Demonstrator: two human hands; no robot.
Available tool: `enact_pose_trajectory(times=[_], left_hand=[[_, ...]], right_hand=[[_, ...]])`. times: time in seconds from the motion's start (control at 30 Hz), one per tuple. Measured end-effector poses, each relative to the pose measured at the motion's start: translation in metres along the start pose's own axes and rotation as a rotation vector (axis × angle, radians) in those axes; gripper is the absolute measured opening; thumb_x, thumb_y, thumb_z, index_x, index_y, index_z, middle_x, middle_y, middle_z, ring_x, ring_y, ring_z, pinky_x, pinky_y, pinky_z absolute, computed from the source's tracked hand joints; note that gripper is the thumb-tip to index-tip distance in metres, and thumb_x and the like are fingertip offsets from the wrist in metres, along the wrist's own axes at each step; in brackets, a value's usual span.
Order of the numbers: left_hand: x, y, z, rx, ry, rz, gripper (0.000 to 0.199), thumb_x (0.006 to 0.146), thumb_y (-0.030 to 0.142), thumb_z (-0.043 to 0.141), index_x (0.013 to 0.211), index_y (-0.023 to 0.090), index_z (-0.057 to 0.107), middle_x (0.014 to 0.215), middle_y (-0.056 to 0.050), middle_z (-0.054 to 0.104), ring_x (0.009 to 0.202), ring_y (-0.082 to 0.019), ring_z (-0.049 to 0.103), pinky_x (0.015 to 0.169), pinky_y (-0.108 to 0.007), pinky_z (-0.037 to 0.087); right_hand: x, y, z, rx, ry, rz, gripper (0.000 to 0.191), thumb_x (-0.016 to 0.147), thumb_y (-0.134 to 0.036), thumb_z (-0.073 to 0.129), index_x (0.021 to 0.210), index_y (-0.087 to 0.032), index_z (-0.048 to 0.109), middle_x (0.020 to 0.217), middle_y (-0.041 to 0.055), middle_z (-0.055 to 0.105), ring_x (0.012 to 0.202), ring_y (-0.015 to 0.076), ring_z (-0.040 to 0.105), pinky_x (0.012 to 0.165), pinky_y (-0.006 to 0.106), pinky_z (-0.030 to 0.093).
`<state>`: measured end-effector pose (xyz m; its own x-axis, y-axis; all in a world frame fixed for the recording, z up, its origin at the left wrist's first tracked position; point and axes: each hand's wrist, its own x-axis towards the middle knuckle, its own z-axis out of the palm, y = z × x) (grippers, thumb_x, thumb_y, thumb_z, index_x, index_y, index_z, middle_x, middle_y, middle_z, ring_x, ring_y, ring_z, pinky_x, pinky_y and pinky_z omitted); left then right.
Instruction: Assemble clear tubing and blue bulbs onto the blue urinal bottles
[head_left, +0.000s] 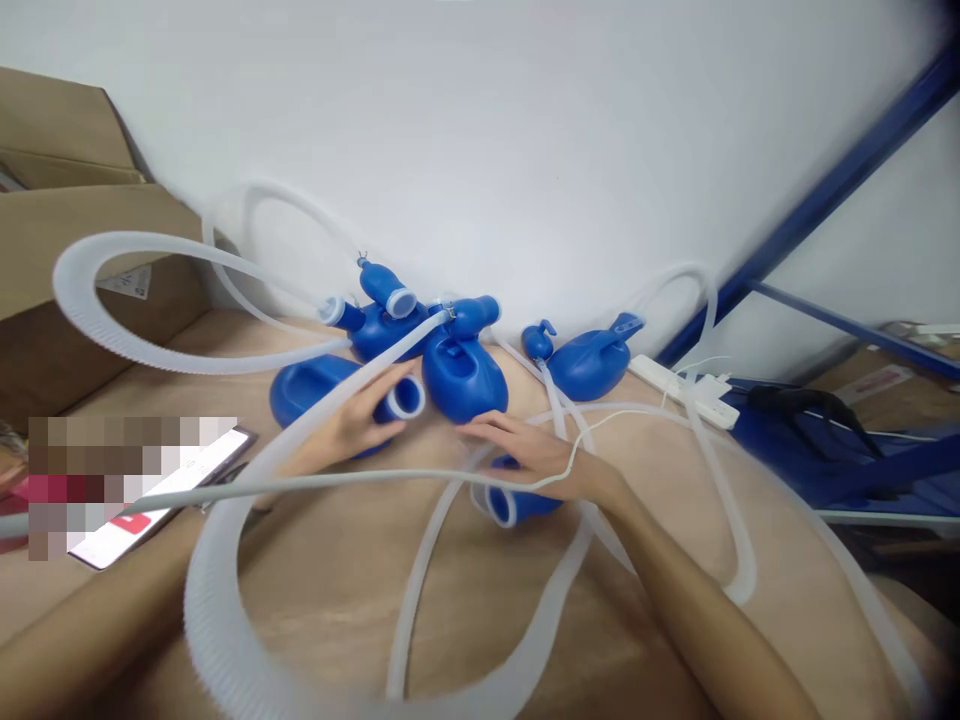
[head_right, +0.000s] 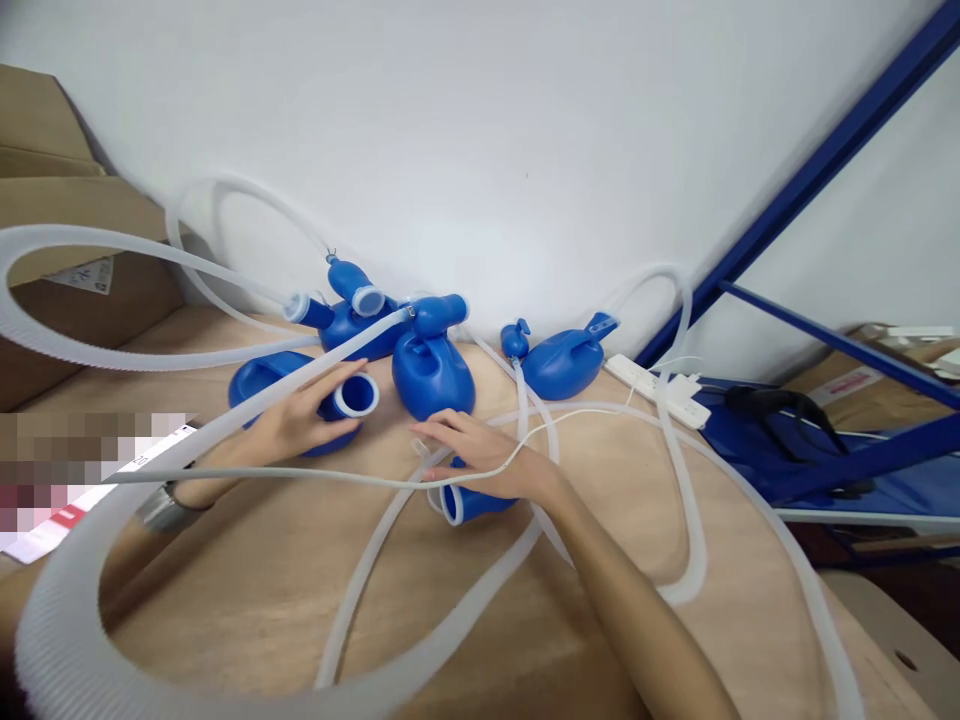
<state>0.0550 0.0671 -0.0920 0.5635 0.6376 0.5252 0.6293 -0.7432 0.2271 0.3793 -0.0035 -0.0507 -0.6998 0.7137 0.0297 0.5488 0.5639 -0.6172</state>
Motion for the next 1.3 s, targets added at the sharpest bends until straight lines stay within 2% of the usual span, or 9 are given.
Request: enact_pose_trajectory(times=[0.13, 0.27, 0.33, 0.4, 0.5, 0.57, 0.7, 0.9, 1.3], left_hand=[[-0.003, 0.038, 0.017, -0.128, 0.028, 0.135, 0.073, 0.102, 0.040, 0.066, 0.168, 0.027, 0.037, 0.158, -0.014, 0.060, 0.142, -0.033, 0.063, 0.118, -0.052, 0.054], [0.000, 0.059, 0.026, -0.199, 0.042, 0.103, 0.098, 0.101, 0.046, 0.072, 0.175, 0.030, 0.009, 0.162, -0.015, 0.056, 0.143, -0.032, 0.062, 0.115, -0.050, 0.057], [0.004, 0.058, 0.023, -0.183, 0.020, 0.121, 0.099, 0.099, 0.051, 0.074, 0.174, 0.028, 0.014, 0.158, -0.016, 0.059, 0.140, -0.032, 0.064, 0.114, -0.049, 0.057], [0.009, 0.053, 0.016, -0.104, -0.032, 0.160, 0.094, 0.095, 0.056, 0.077, 0.170, 0.022, 0.031, 0.152, -0.018, 0.063, 0.136, -0.034, 0.065, 0.114, -0.051, 0.055], [0.015, 0.044, 0.005, 0.094, -0.122, 0.227, 0.075, 0.095, 0.059, 0.074, 0.153, 0.016, 0.056, 0.147, -0.020, 0.067, 0.140, -0.041, 0.059, 0.123, -0.064, 0.039], [0.018, 0.041, 0.000, 0.197, -0.163, 0.245, 0.063, 0.098, 0.059, 0.068, 0.144, 0.015, 0.064, 0.143, -0.020, 0.069, 0.138, -0.042, 0.059, 0.123, -0.067, 0.033], [0.019, 0.043, 0.002, 0.278, -0.190, 0.220, 0.050, 0.101, 0.055, 0.061, 0.132, 0.016, 0.070, 0.129, -0.019, 0.074, 0.118, -0.038, 0.067, 0.109, -0.057, 0.043], [0.015, 0.047, 0.009, 0.353, -0.129, 0.182, 0.046, 0.099, 0.051, 0.061, 0.125, 0.014, 0.073, 0.119, -0.021, 0.076, 0.111, -0.040, 0.066, 0.095, -0.055, 0.046], [0.013, 0.049, 0.009, 0.442, -0.112, 0.133, 0.044, 0.103, 0.046, 0.056, 0.123, 0.012, 0.073, 0.118, -0.022, 0.076, 0.107, -0.042, 0.067, 0.091, -0.058, 0.046]], right_hand=[[0.013, -0.017, 0.016, 0.007, 0.206, -0.020, 0.071, 0.104, -0.056, 0.063, 0.166, -0.033, 0.040, 0.164, 0.0106, 0.048, 0.152, 0.0303, 0.050, 0.128, 0.054, 0.042], [0.023, -0.020, 0.029, 0.066, 0.403, 0.015, 0.064, 0.106, -0.056, 0.058, 0.162, -0.030, 0.044, 0.153, 0.0114, 0.058, 0.143, 0.0291, 0.058, 0.123, 0.054, 0.049], [0.024, -0.016, 0.031, 0.077, 0.439, 0.031, 0.059, 0.106, -0.056, 0.059, 0.156, -0.028, 0.051, 0.147, 0.0114, 0.063, 0.133, 0.0286, 0.065, 0.115, 0.051, 0.056], [0.023, -0.014, 0.031, 0.061, 0.451, 0.019, 0.053, 0.106, -0.055, 0.059, 0.151, -0.027, 0.057, 0.144, 0.0119, 0.065, 0.130, 0.0286, 0.067, 0.113, 0.050, 0.058], [0.023, -0.012, 0.032, 0.023, 0.461, -0.003, 0.049, 0.108, -0.052, 0.056, 0.150, -0.027, 0.058, 0.147, 0.0118, 0.064, 0.136, 0.0287, 0.064, 0.119, 0.051, 0.053], [0.025, -0.012, 0.035, 0.013, 0.465, -0.002, 0.048, 0.109, -0.050, 0.054, 0.151, -0.027, 0.055, 0.150, 0.0114, 0.063, 0.141, 0.0285, 0.061, 0.122, 0.051, 0.050], [0.032, -0.007, 0.046, 0.018, 0.482, -0.054, 0.049, 0.110, -0.045, 0.047, 0.155, -0.025, 0.047, 0.156, 0.0146, 0.056, 0.148, 0.0293, 0.055, 0.127, 0.054, 0.046], [0.044, -0.007, 0.058, 0.081, 0.504, -0.039, 0.047, 0.113, -0.038, 0.033, 0.156, -0.022, 0.039, 0.157, 0.0159, 0.049, 0.151, 0.0269, 0.048, 0.131, 0.052, 0.039], [0.059, -0.007, 0.042, 0.173, 0.378, -0.011, 0.045, 0.111, -0.038, 0.033, 0.152, -0.021, 0.040, 0.158, 0.0157, 0.046, 0.152, 0.0245, 0.045, 0.135, 0.051, 0.033]])
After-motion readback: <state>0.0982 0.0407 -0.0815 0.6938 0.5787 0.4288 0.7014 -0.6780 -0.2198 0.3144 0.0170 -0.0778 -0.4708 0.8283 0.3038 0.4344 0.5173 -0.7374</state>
